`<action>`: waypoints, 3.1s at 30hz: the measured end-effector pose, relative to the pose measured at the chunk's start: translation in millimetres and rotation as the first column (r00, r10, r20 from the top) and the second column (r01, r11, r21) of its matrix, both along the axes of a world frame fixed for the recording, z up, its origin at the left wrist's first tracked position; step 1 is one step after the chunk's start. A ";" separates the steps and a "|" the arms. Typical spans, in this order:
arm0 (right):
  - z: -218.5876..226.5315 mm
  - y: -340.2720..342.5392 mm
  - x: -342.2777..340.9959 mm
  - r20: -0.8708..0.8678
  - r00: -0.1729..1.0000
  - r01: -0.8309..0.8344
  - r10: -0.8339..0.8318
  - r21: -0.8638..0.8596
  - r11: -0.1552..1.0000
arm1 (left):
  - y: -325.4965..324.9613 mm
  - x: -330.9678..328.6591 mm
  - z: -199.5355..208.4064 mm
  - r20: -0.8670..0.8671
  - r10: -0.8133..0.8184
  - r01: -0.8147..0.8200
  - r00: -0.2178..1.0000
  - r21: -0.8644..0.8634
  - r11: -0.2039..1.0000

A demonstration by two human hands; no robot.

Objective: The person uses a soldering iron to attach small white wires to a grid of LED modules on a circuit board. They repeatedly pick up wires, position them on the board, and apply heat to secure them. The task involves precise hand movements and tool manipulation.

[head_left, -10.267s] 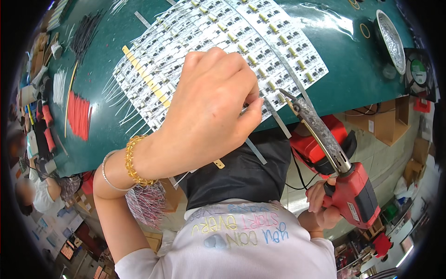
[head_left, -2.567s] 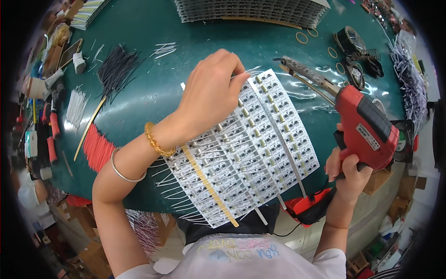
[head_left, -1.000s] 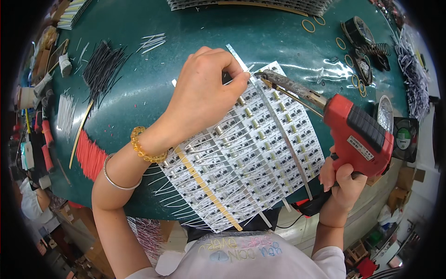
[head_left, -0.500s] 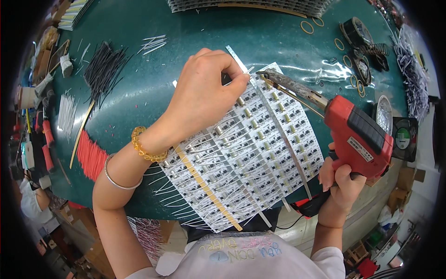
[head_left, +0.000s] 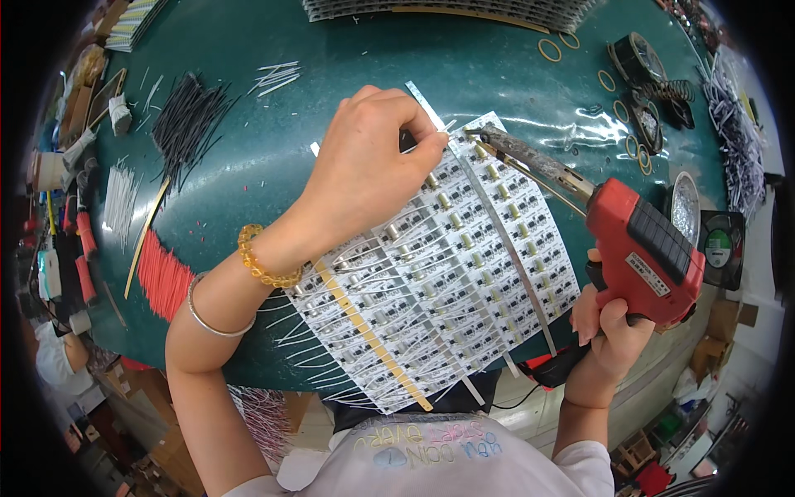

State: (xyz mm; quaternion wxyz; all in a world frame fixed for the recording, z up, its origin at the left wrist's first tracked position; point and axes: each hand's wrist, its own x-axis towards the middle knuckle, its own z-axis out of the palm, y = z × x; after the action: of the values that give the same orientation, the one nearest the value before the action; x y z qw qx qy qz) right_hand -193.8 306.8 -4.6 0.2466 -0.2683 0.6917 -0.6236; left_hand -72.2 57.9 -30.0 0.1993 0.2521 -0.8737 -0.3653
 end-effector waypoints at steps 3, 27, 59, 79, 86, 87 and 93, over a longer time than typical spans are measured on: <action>-0.9 -3.1 1.6 -0.003 1.000 0.012 -0.012 0.004 1.000 | 0.0 1.3 0.3 0.009 0.007 -0.007 1.000 -0.005 1.000; 1.0 1.9 0.5 0.059 0.998 -0.010 0.009 0.027 1.000 | 1.6 1.6 3.5 0.011 -0.037 0.036 0.999 0.047 0.998; -1.0 11.4 -2.2 -0.003 1.000 -0.002 0.002 -0.050 0.999 | 7.7 2.0 7.7 -0.107 0.057 -0.047 0.993 0.088 0.995; -5.0 14.0 3.3 -0.010 1.000 0.014 -0.013 0.026 1.000 | 14.2 -1.0 1.1 0.019 -0.021 0.022 1.000 -0.088 0.996; 1.7 15.3 4.5 0.030 0.999 0.015 -0.013 -0.048 0.999 | 14.7 -0.8 0.5 0.017 -0.024 0.025 1.000 -0.081 0.996; 1.5 15.5 4.0 0.034 0.999 0.011 -0.009 -0.052 0.999 | 14.9 -0.8 0.6 0.018 -0.022 0.023 1.000 -0.074 0.997; -2.9 18.1 5.4 0.053 0.999 0.002 0.002 -0.066 0.998 | 14.1 -1.5 2.8 0.030 -0.020 0.022 0.999 -0.060 0.998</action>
State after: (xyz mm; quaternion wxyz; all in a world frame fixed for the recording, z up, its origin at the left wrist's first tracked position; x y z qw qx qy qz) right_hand -188.5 324.9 -7.5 0.2558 -0.2596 0.6638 -0.6531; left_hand -73.7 72.0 -27.2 0.1902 0.2421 -0.8897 -0.3370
